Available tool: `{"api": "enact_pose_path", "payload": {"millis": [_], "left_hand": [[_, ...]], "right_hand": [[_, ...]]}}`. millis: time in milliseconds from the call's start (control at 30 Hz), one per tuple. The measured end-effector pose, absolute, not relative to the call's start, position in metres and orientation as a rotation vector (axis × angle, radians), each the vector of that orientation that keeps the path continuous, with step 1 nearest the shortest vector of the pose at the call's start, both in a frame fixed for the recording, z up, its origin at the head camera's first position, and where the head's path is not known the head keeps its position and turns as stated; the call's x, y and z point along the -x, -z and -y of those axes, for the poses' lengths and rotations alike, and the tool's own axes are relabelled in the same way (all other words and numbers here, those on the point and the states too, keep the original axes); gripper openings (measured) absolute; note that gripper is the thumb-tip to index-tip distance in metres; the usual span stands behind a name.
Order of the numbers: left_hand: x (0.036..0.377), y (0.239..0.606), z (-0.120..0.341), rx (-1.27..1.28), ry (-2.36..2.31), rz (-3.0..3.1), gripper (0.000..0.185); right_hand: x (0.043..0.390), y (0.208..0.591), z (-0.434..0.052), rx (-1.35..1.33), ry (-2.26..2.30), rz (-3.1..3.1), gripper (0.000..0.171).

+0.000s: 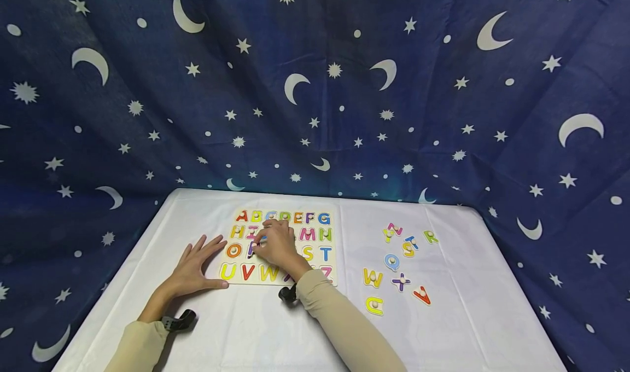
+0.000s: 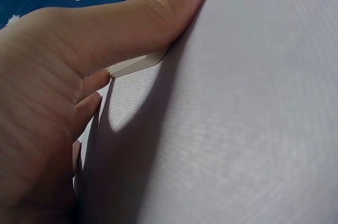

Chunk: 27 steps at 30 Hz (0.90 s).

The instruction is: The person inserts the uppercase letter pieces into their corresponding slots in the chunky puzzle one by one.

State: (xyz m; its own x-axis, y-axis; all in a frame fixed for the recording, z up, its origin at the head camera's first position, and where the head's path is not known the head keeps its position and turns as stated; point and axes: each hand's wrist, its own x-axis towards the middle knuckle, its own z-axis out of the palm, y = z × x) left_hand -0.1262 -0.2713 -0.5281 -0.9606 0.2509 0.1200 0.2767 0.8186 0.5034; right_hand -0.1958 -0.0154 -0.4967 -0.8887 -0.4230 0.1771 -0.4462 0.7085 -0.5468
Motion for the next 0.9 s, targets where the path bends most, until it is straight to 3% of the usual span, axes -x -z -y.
{"api": "enact_pose_path", "payload": {"millis": [900], "left_hand": [[0.127, 0.528, 0.271, 0.419, 0.826, 2.962, 0.110]], "right_hand": [[0.187, 0.493, 0.029, -0.630, -0.716, 2.958, 0.007]]}}
